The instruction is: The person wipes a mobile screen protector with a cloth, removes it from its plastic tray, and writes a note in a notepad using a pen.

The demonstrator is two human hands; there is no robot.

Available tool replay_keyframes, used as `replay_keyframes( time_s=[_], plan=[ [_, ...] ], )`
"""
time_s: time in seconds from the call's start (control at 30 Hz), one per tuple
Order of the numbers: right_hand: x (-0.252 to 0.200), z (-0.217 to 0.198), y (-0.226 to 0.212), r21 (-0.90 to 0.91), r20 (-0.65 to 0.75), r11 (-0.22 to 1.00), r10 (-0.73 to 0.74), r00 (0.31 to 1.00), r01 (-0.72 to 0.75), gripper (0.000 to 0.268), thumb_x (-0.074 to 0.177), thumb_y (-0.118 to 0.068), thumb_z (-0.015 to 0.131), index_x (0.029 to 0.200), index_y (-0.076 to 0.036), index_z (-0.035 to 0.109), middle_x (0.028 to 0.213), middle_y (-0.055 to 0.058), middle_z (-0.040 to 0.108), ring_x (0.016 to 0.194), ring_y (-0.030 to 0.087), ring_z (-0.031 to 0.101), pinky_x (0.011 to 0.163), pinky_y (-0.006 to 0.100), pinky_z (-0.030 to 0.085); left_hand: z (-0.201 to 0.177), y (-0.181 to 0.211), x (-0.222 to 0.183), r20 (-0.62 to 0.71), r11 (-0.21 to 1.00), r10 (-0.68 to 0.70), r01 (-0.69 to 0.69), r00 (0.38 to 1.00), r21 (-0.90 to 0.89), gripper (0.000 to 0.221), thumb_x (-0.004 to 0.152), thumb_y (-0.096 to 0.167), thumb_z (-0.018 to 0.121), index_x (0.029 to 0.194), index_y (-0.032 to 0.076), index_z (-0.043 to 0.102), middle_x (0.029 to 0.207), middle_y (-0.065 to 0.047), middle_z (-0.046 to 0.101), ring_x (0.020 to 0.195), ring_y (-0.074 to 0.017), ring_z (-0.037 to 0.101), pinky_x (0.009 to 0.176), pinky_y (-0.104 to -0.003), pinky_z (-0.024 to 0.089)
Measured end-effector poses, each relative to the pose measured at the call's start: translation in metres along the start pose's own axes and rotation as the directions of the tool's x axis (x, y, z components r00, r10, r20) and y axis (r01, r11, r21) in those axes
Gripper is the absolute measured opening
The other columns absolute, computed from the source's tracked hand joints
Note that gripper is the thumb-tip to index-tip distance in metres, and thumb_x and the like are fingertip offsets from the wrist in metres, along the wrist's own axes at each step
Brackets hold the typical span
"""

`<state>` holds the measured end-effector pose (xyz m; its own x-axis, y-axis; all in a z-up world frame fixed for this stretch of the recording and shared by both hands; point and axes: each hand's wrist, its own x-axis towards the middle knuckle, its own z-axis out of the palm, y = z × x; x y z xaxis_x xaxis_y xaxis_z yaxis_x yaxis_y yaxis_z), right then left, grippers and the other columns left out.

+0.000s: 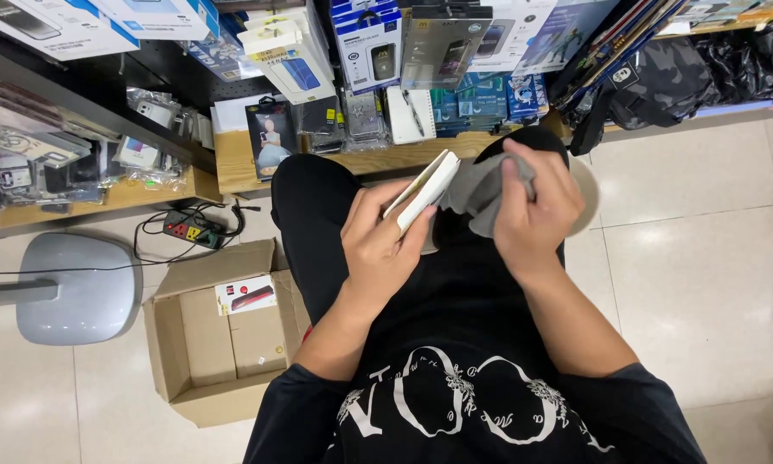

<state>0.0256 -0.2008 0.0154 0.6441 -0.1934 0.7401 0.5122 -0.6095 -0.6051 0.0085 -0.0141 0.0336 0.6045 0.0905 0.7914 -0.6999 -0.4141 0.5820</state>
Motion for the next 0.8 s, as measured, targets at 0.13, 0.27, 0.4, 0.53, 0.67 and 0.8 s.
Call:
replay_keyframes(
  time_s=[0.13,0.27,0.4,0.53,0.67,0.8],
  plan=[
    [0.017,-0.008,0.019,0.117,0.06,0.946,0.298,0.953,-0.303,0.015,0.107,0.0,0.063,0.111,0.005,0.077,0.093,0.019,0.075,0.083,0.019,0.061,0.082,0.042,0.054,0.002,-0.006,-0.002,0.019,0.999,-0.001,0.001,1.0,0.034,0.011,0.085,0.002,0.081,0.096,0.0,0.078,0.1,-0.013,0.074,0.074,-0.0319,0.067,0.06,-0.038,0.055],
    [0.001,-0.012,-0.007,0.237,0.06,0.872,0.428,0.902,-0.429,0.007,0.102,-0.006,0.071,0.103,0.0,0.074,0.083,0.011,0.069,0.079,0.012,0.058,0.075,0.033,0.052,0.007,-0.005,-0.004,0.056,0.996,-0.014,0.009,0.998,0.089,0.01,0.088,0.004,0.079,0.098,0.0,0.077,0.102,-0.013,0.073,0.076,-0.0331,0.067,0.061,-0.039,0.056],
    [-0.017,0.008,-0.07,0.274,0.221,0.962,-0.075,0.972,0.012,0.019,0.081,-0.004,0.085,0.1,-0.002,0.08,0.098,0.014,0.08,0.085,0.036,0.078,0.078,0.043,0.061,0.01,-0.012,-0.016,0.06,0.997,-0.004,0.0,0.998,0.074,0.039,0.101,0.035,0.063,0.085,0.002,0.074,0.1,-0.01,0.069,0.07,-0.0293,0.059,0.06,-0.037,0.053],
    [-0.002,0.008,-0.053,0.215,0.167,0.961,-0.214,0.962,0.176,0.009,0.091,0.0,0.075,0.097,-0.003,0.081,0.099,0.014,0.08,0.083,0.037,0.075,0.076,0.045,0.06,0.003,0.003,-0.005,-0.014,0.997,0.066,-0.065,0.998,0.044,0.01,0.09,-0.004,0.069,0.085,0.002,0.076,0.097,-0.013,0.072,0.065,-0.0289,0.06,0.055,-0.034,0.05],
    [0.0,0.009,-0.056,0.208,0.114,0.953,-0.249,0.962,0.222,0.006,0.093,0.001,0.074,0.092,0.0,0.08,0.095,0.016,0.079,0.082,0.036,0.071,0.078,0.045,0.058,0.002,0.007,-0.001,-0.02,0.997,0.073,-0.072,0.997,0.02,0.004,0.085,-0.002,0.076,0.086,0.002,0.078,0.098,-0.014,0.073,0.065,-0.0282,0.061,0.053,-0.034,0.049],
    [-0.013,0.016,-0.077,0.343,0.082,0.88,-0.377,0.922,0.329,0.029,0.103,-0.019,0.058,0.092,-0.005,0.081,0.092,0.011,0.078,0.084,0.034,0.069,0.076,0.045,0.052,0.009,-0.026,-0.031,0.01,0.995,0.098,-0.097,0.995,-0.034,0.02,0.094,0.011,0.071,0.076,0.001,0.071,0.087,-0.011,0.066,0.059,-0.0234,0.046,0.05,-0.029,0.042]
  ],
)
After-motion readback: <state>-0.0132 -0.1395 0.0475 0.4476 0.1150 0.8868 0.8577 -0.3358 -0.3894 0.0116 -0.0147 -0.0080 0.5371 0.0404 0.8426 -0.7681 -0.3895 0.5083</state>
